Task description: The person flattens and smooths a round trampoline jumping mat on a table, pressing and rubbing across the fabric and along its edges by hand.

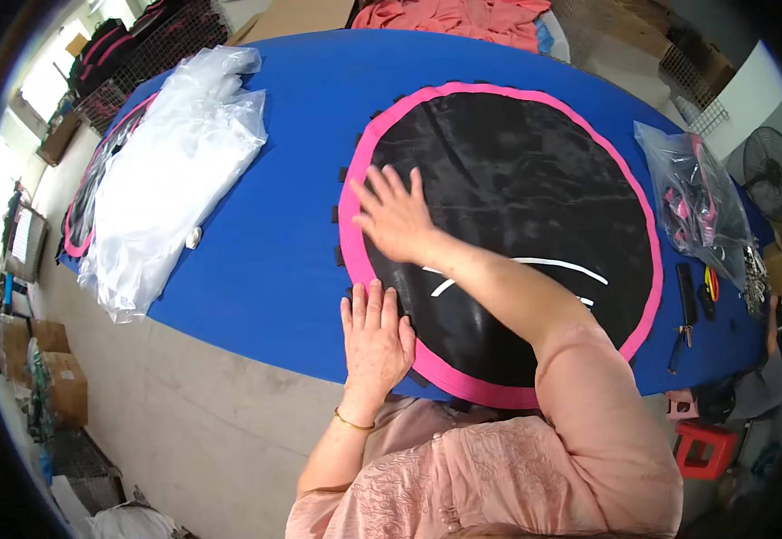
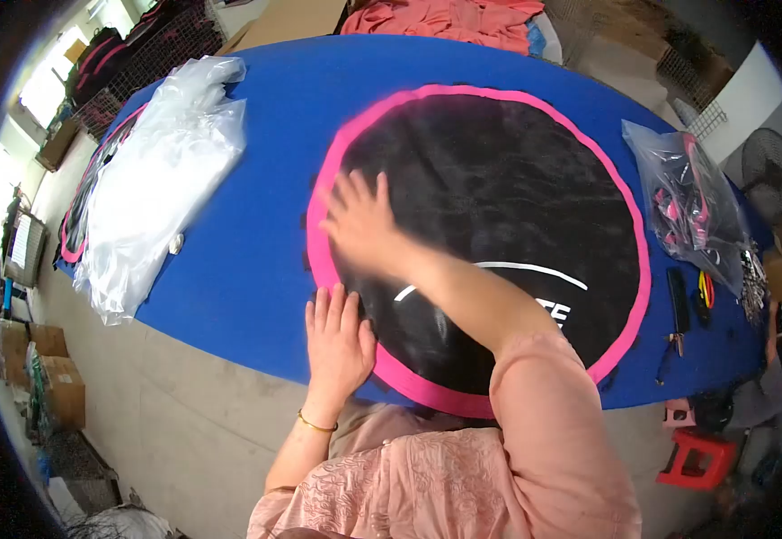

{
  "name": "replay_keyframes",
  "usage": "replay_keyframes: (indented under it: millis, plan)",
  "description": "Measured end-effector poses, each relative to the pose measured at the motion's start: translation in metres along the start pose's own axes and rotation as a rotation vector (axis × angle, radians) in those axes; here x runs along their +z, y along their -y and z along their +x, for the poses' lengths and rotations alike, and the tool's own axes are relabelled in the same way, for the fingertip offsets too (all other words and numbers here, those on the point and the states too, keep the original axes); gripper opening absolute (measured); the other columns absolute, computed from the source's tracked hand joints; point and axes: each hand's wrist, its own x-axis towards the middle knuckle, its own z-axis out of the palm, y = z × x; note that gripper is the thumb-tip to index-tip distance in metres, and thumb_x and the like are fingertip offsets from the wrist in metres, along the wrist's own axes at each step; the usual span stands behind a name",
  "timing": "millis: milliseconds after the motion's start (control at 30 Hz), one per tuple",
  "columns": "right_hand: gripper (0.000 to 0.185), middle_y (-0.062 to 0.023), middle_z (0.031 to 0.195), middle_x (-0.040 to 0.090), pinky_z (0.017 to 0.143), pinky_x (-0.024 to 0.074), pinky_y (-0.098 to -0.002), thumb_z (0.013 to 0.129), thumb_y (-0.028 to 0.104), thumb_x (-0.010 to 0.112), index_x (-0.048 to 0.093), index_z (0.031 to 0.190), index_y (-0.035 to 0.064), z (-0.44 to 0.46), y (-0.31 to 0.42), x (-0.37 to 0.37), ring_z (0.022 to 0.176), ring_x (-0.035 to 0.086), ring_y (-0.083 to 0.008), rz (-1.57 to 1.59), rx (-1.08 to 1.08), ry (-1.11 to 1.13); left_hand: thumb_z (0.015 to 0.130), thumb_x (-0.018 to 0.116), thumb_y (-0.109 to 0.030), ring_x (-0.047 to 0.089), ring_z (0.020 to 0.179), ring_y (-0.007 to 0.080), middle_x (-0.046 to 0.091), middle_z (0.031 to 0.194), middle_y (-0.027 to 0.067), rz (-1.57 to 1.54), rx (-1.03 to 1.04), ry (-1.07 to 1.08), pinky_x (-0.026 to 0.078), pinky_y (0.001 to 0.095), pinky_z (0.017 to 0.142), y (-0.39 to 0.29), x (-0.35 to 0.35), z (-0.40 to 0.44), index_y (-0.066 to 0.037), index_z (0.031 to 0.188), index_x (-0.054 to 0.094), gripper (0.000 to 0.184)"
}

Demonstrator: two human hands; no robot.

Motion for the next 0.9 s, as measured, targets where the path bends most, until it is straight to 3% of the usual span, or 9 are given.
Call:
replay_keyframes:
  millis: [167,367,500,600,900]
  plan:
    - [0.067,-0.0173,0.170,0.031,0.124,0.0128,-0.0699,0.107,0.049,0.050,0.036,0.165,0.0194,-0.048,0.008,-0.004,0.158,0.026,-0.0398,0.217,0.036,0.023,0.096,0.062,-0.023,0.042,0.147,0.0474,0.052,0.153,0.0254,0.005,0.029,0.014,0.030,0.0621,0.122,0.002,0.004,-0.001,0.004,0.139,0.060,0.050]
    - [0.065,-0.0206,0.167,0.035,0.121,0.0193,-0.0719,0.106,0.047,0.052,0.039,0.162,0.0158,-0.072,-0.075,-0.016,0.155,0.030,-0.0423,0.040,0.309,-0.054,0.097,0.060,-0.017,0.046,0.143,0.0469,0.056,0.150,0.0237,0.026,0.030,-0.038,0.032,0.0599,0.121,0.002,0.004,-0.001,0.002,0.138,0.061,0.045]
    - [0.066,-0.0194,0.171,0.027,0.124,0.0146,-0.0705,0.110,0.049,0.044,0.031,0.166,0.0175,-0.107,-0.137,-0.042,0.159,0.024,-0.0398,-0.129,0.496,0.125,0.098,0.059,-0.022,0.045,0.146,0.0462,0.055,0.151,0.0241,0.040,0.028,-0.018,0.030,0.0606,0.123,0.003,0.004,-0.001,0.002,0.139,0.060,0.048]
    - [0.066,-0.0192,0.172,0.026,0.125,0.0138,-0.0701,0.111,0.050,0.041,0.029,0.167,0.0184,-0.138,-0.182,-0.046,0.159,0.022,-0.0405,-0.096,0.695,0.109,0.097,0.060,-0.021,0.045,0.145,0.0463,0.055,0.151,0.0241,0.035,0.024,-0.024,0.030,0.0603,0.123,0.003,0.004,-0.001,0.001,0.138,0.062,0.046]
    - [0.065,-0.0163,0.171,0.031,0.123,0.0173,-0.0716,0.110,0.050,0.043,0.032,0.166,0.0206,-0.249,-0.229,-0.080,0.158,0.027,-0.0388,-0.240,0.883,0.115,0.101,0.056,-0.021,0.044,0.148,0.0433,0.054,0.155,0.0221,0.075,0.045,-0.004,0.028,0.0565,0.125,0.009,0.007,-0.004,0.001,0.139,0.061,0.045]
